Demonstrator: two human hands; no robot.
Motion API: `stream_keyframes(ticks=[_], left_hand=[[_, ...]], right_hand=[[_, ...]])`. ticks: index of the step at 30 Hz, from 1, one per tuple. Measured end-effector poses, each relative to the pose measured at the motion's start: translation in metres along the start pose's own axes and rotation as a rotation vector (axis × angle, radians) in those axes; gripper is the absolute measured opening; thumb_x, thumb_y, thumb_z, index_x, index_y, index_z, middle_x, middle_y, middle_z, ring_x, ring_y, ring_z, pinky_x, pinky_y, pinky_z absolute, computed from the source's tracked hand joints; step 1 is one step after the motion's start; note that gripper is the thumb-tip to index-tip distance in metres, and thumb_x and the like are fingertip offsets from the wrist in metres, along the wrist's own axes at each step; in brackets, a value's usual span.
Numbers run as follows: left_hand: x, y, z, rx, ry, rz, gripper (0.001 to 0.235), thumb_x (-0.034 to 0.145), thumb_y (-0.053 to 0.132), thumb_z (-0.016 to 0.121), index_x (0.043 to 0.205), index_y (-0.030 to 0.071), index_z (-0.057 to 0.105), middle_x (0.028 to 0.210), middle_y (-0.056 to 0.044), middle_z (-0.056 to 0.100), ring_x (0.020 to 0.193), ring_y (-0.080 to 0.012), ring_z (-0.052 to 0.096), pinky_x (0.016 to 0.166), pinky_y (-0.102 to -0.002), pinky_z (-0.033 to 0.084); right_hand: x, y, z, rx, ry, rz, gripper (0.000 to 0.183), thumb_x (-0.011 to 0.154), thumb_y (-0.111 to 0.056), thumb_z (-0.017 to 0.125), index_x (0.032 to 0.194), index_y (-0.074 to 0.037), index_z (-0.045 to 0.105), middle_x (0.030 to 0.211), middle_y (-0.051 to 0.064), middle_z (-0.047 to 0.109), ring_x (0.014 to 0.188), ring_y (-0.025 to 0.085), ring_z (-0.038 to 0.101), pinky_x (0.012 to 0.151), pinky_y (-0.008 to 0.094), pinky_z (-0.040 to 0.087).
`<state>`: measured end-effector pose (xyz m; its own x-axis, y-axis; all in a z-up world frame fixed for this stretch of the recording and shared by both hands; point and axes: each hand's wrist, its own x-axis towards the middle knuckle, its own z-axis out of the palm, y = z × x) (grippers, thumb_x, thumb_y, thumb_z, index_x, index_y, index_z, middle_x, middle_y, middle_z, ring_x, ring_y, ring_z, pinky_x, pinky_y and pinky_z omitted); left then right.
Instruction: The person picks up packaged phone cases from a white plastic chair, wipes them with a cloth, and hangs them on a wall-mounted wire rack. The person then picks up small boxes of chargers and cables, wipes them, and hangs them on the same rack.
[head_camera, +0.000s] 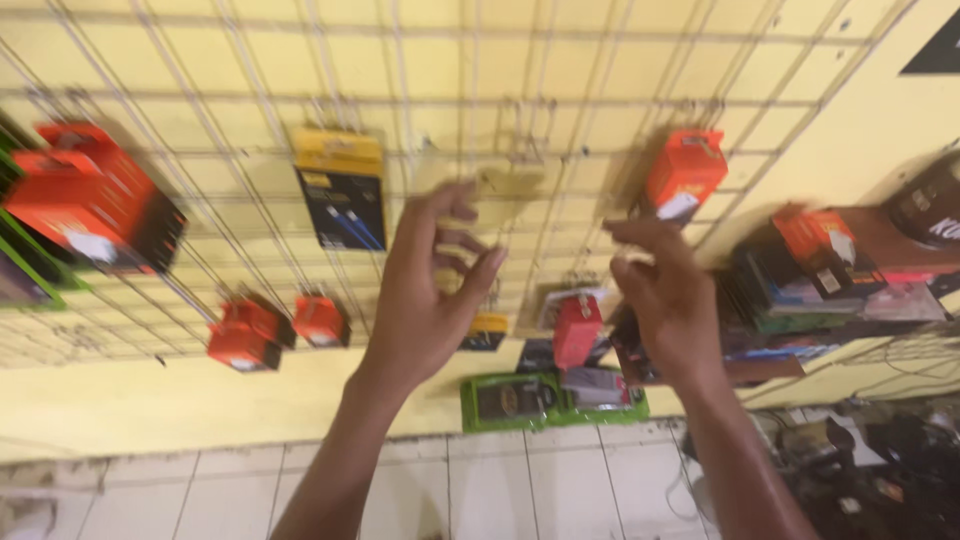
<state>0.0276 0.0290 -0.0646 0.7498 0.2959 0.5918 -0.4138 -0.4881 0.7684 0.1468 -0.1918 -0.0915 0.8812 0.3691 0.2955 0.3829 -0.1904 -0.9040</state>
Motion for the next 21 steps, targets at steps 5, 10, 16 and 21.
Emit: stream_keyframes(ticks=[5,10,16,21], left_hand=[[-0.094,-0.04,0.059,-0.106,-0.042,-0.329,0.041,0.095,0.009,0.071,0.134,0.006,0.058,0.114,-0.007,0.063,0.096,-0.014,0.067,0.075,-0.028,0.057],[-0.189,-0.092,0.115,-0.045,-0.08,-0.597,0.028,0.092,0.007,0.072,0.119,0.008,0.066,0.102,-0.004,0.07,0.093,-0.0131,0.069,0.075,-0.029,0.056],[-0.257,-0.155,0.166,0.037,-0.228,-0.759,0.028,0.09,0.011,0.073,0.117,0.009,0.066,0.109,-0.006,0.071,0.095,-0.0183,0.07,0.077,-0.033,0.056],[-0.275,-0.236,0.203,0.149,-0.302,-0.567,0.039,0.087,0.01,0.075,0.124,0.005,0.062,0.12,-0.016,0.066,0.109,-0.0328,0.065,0.096,-0.041,0.053]], right_hand=[[-0.062,0.104,-0.017,0.111,-0.122,0.301,0.028,0.101,-0.014,0.062,0.127,-0.007,0.069,0.096,0.005,0.064,0.087,0.014,0.057,0.078,0.03,0.05],[-0.131,0.203,-0.028,0.089,-0.192,0.373,0.027,0.1,-0.015,0.06,0.123,-0.006,0.069,0.118,0.005,0.074,0.106,0.013,0.065,0.094,0.028,0.05],[-0.193,0.307,-0.02,0.015,-0.204,0.614,0.028,0.098,-0.016,0.064,0.123,-0.006,0.072,0.117,0.005,0.077,0.109,0.016,0.069,0.095,0.029,0.052],[-0.227,0.373,-0.002,0.041,-0.165,0.737,0.032,0.097,-0.009,0.063,0.128,-0.005,0.07,0.115,0.011,0.078,0.109,0.017,0.07,0.089,0.029,0.054]])
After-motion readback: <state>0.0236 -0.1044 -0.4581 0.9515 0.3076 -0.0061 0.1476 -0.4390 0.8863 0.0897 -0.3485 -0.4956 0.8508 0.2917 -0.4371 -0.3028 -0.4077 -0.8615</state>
